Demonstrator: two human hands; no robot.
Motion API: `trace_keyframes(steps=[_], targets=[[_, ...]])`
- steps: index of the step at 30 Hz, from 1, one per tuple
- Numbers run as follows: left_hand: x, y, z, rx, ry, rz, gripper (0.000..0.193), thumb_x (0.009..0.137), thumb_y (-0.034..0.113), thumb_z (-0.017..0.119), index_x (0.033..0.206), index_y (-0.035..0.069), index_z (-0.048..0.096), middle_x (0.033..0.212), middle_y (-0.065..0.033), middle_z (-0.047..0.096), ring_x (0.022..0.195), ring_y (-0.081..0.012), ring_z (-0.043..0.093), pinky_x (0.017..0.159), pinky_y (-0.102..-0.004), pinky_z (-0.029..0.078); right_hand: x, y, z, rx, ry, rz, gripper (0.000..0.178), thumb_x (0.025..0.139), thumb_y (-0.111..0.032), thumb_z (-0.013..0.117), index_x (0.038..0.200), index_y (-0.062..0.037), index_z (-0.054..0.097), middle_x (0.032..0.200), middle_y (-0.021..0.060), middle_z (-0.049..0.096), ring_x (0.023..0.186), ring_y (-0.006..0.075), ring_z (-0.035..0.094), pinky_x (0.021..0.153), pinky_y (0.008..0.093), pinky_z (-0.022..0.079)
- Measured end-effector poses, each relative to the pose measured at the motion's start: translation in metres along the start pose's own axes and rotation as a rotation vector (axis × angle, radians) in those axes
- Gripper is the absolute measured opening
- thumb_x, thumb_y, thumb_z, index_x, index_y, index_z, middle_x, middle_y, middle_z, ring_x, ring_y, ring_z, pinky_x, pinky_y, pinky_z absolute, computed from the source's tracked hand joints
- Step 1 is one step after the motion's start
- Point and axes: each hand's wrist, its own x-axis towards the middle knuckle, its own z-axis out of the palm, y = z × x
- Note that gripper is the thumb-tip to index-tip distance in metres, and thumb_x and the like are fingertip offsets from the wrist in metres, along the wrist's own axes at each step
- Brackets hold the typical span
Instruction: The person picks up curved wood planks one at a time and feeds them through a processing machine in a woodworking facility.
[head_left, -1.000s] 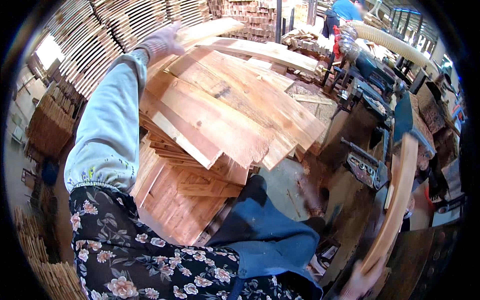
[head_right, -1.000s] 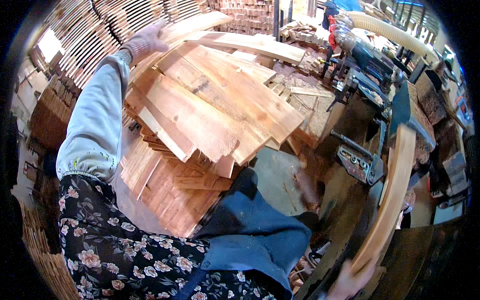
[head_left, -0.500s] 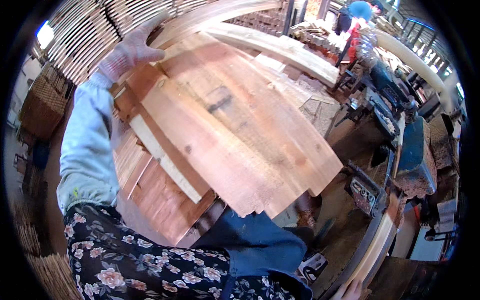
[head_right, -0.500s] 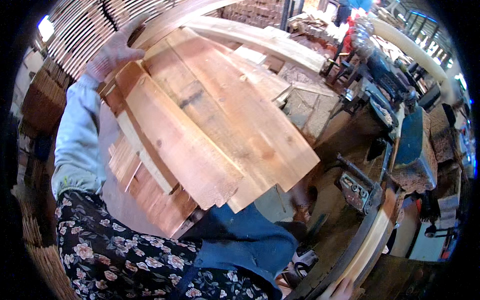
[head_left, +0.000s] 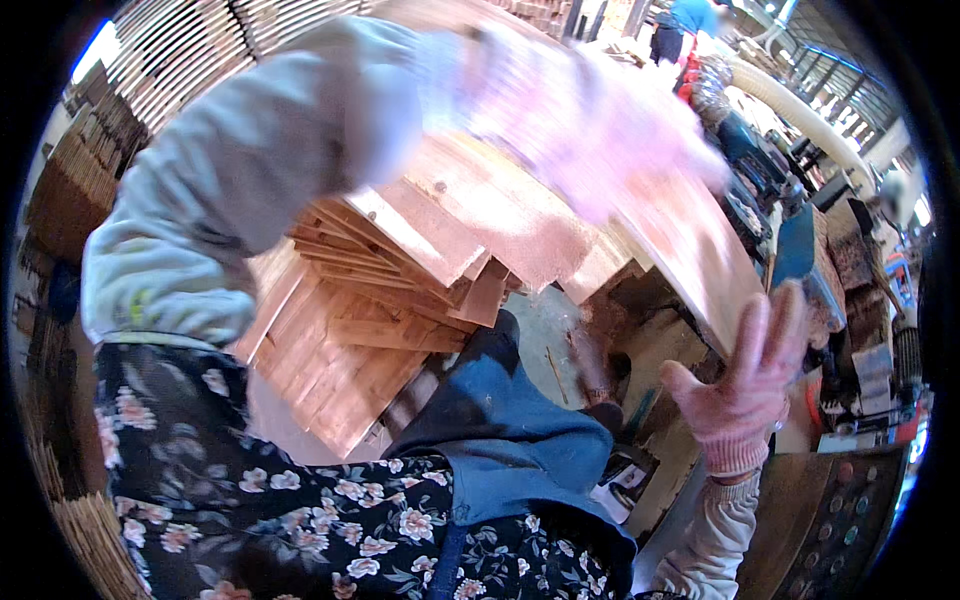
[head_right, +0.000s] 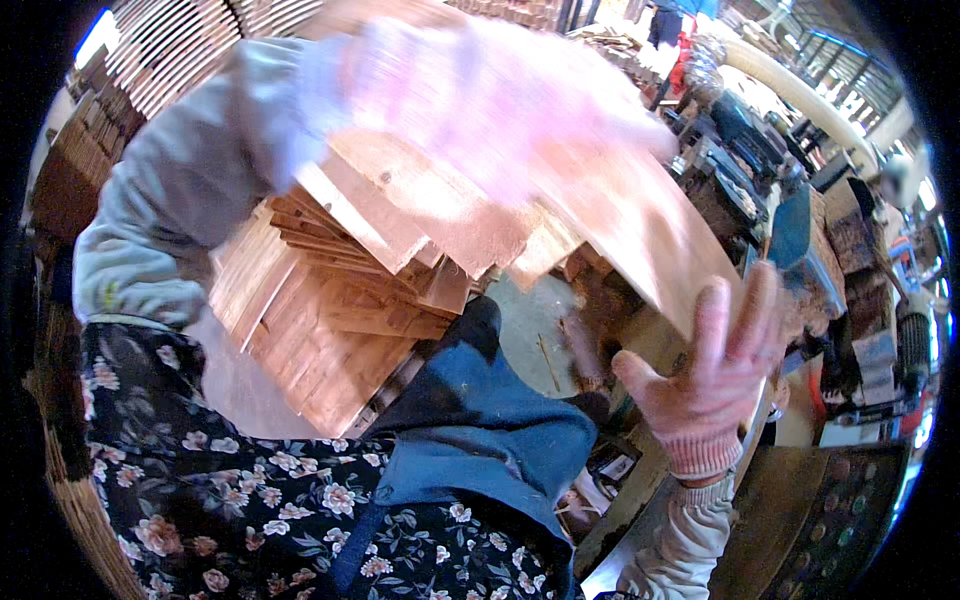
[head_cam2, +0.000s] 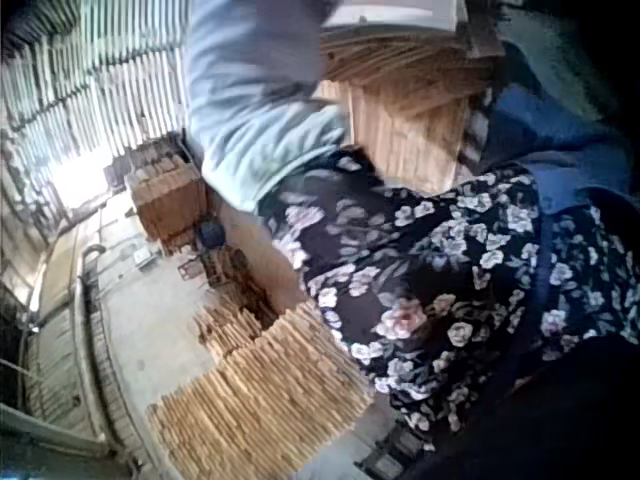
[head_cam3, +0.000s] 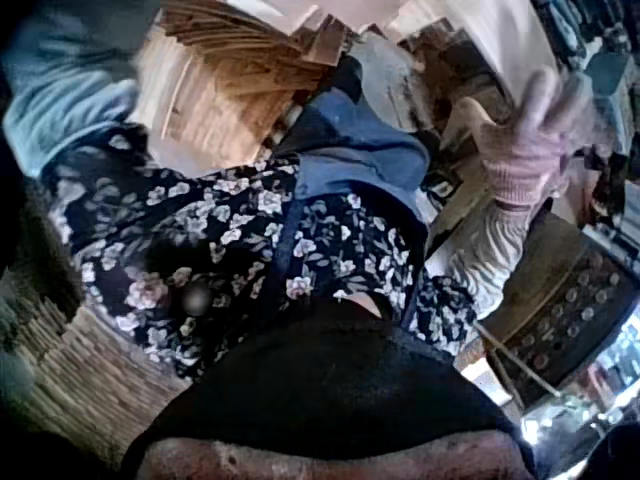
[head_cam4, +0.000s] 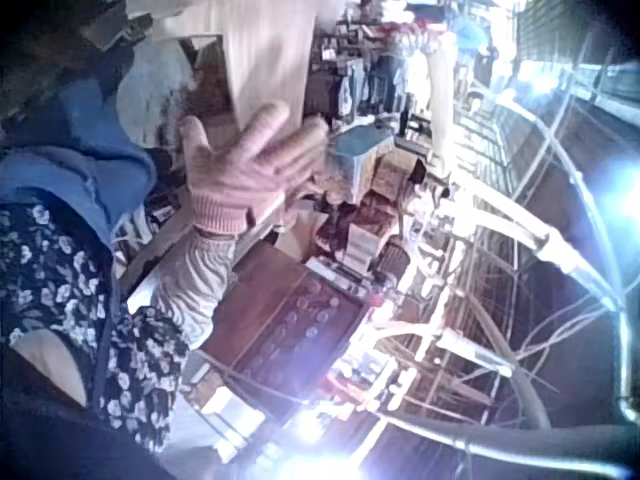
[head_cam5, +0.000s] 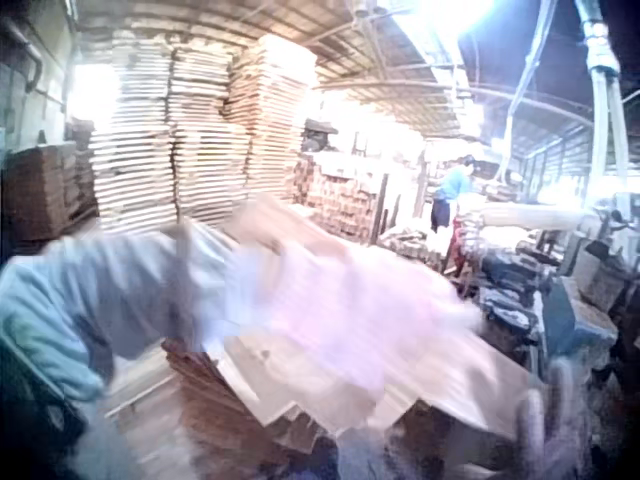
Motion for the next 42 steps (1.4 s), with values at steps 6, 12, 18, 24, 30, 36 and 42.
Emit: trace_keyframes(steps=[6, 12, 18, 24, 30, 36, 42], targets=[[0.002, 0.065, -0.036, -0.072, 0.047, -0.175, 0.094, 0.068, 0.026, 0.086, 0.151, 0.005, 0.048, 0.153, -0.0188, 0.051, 0.147, -0.0338, 0.045, 0.124, -0.0461, 0.037, -0.134, -0.038, -0.025, 0.229, -0.099, 0.42, 0.093, 0.064, -0.024, 0.087, 0.148, -0.0018, 0.054, 0.136, 0.0252, 0.061, 0.123, 0.0453, 0.058, 0.107, 0.0523, 0.046], [-0.141, 0.002, 0.009, -0.143, -0.354, -0.614, 0.12, 0.06, 0.047, 0.093, 0.16, 0.007, 0.039, 0.156, -0.022, 0.049, 0.142, -0.0386, 0.049, 0.12, -0.0474, 0.042, -0.27, -0.12, -0.144, -0.138, -0.503, 0.988, 0.044, 0.094, -0.028, 0.073, 0.127, 0.002, 0.071, 0.119, 0.0288, 0.07, 0.107, 0.0459, 0.066, 0.094, 0.0541, 0.053], [-0.176, -0.003, 0.016, -0.583, -0.171, -1.025, 0.114, 0.056, 0.017, 0.101, 0.156, 0.01, 0.046, 0.148, -0.0188, 0.056, 0.138, -0.0381, 0.053, 0.117, -0.043, 0.045, -0.275, -0.062, -0.109, -0.17, -0.464, 0.69, 0.048, 0.093, -0.027, 0.075, 0.133, -0.0012, 0.067, 0.128, 0.0273, 0.067, 0.104, 0.0437, 0.067, 0.096, 0.0529, 0.052], [-0.142, -0.023, 0.005, -0.071, -0.162, -0.78, 0.109, 0.063, 0.021, 0.097, 0.158, 0.01, 0.045, 0.148, -0.0206, 0.056, 0.137, -0.0393, 0.054, 0.117, -0.0431, 0.044, -0.284, 0.043, 0.024, -0.183, -0.395, 0.803, 0.039, 0.097, -0.019, 0.065, 0.131, 0.0017, 0.065, 0.138, 0.0262, 0.062, 0.125, 0.0438, 0.059, 0.109, 0.0504, 0.045], [-0.116, -0.045, 0.02, -0.122, -0.413, -0.609, 0.13, 0.059, 0.04, 0.098, 0.165, 0.009, 0.03, 0.163, -0.0217, 0.04, 0.151, -0.0373, 0.04, 0.127, -0.0459, 0.031, -0.205, 0.135, 0.124, -0.146, -0.202, 0.628, 0.04, 0.095, -0.017, 0.066, 0.133, -0.0059, 0.066, 0.131, 0.0179, 0.067, 0.119, 0.0388, 0.063, 0.102, 0.0467, 0.049], [-0.115, -0.053, 0.024, -0.15, -0.496, -0.57, 0.129, 0.054, 0.039, 0.098, 0.162, 0.006, 0.034, 0.161, -0.0211, 0.044, 0.149, -0.0368, 0.043, 0.127, -0.0458, 0.032, 0.094, 0.009, 0.131, 1.279, -0.326, 0.655, 0.06, 0.101, -0.028, 0.069, 0.15, 0.0032, 0.053, 0.144, 0.0166, 0.063, 0.132, 0.0202, 0.059, 0.112, 0.0309, 0.045], [-0.107, -0.05, 0.014, -0.158, -0.308, -0.529, 0.118, 0.052, 0.033, 0.096, 0.154, 0.004, 0.045, 0.153, -0.0226, 0.051, 0.142, -0.0392, 0.05, 0.121, -0.0435, 0.041, 0.145, 0.012, 0.071, 1.166, -0.781, 0.503, 0.061, 0.082, -0.05, 0.078, 0.111, 0.0032, 0.076, 0.097, 0.0096, 0.075, 0.087, 0.0193, 0.068, 0.081, 0.0332, 0.055]])
